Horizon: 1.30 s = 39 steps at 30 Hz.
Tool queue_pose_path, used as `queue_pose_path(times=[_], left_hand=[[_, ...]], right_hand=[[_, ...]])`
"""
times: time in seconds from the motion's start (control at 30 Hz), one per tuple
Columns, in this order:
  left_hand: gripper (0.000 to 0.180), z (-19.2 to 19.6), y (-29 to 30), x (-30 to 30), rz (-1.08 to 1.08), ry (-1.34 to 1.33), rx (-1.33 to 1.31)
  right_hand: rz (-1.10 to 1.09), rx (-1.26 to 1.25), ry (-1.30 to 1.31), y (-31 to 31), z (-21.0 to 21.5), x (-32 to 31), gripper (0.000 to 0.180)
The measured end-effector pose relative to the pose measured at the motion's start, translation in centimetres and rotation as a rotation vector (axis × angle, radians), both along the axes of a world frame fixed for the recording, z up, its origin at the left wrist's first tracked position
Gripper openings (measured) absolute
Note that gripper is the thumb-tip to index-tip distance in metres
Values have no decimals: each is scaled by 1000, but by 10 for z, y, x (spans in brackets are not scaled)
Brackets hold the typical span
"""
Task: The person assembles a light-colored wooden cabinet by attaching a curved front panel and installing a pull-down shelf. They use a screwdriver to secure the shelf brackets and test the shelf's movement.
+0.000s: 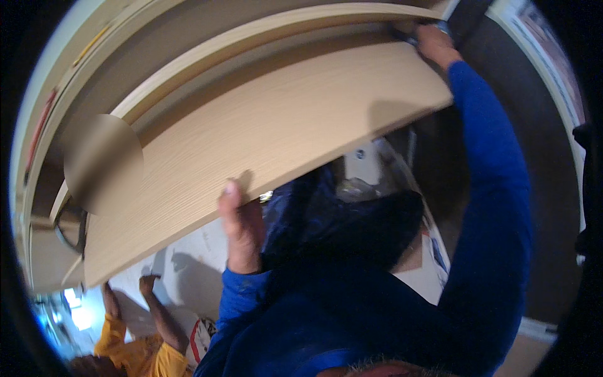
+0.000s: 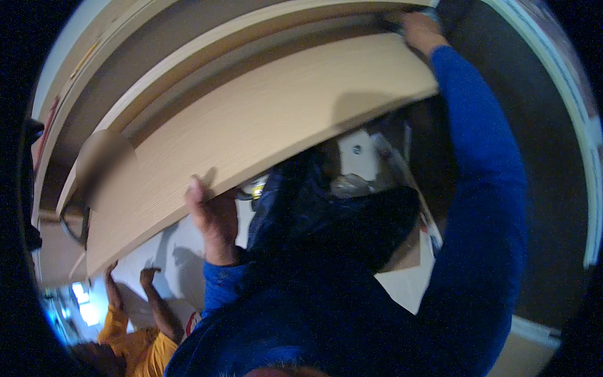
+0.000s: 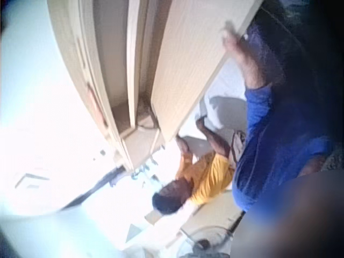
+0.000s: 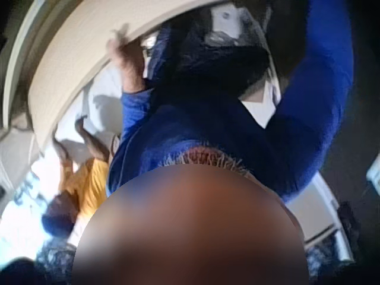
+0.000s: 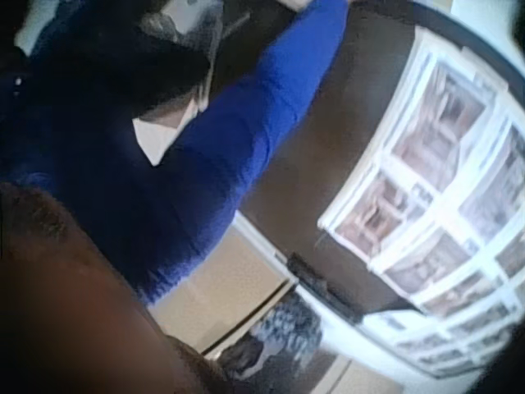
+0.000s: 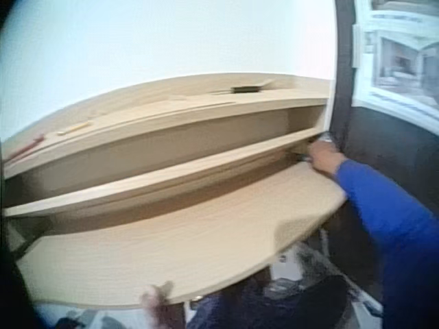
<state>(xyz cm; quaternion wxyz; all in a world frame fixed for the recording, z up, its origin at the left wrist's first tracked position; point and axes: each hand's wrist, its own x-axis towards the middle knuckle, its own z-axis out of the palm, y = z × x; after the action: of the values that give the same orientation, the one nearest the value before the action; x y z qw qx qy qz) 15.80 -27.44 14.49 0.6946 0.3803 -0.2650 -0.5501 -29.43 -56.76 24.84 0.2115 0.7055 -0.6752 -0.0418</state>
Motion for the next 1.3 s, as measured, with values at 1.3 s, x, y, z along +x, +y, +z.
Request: queue_pose_path(times=[1.3], left_hand=[[71, -13, -1, 6, -132, 10, -62]], right_hand=[[107, 3, -430, 47, 15, 56, 31]])
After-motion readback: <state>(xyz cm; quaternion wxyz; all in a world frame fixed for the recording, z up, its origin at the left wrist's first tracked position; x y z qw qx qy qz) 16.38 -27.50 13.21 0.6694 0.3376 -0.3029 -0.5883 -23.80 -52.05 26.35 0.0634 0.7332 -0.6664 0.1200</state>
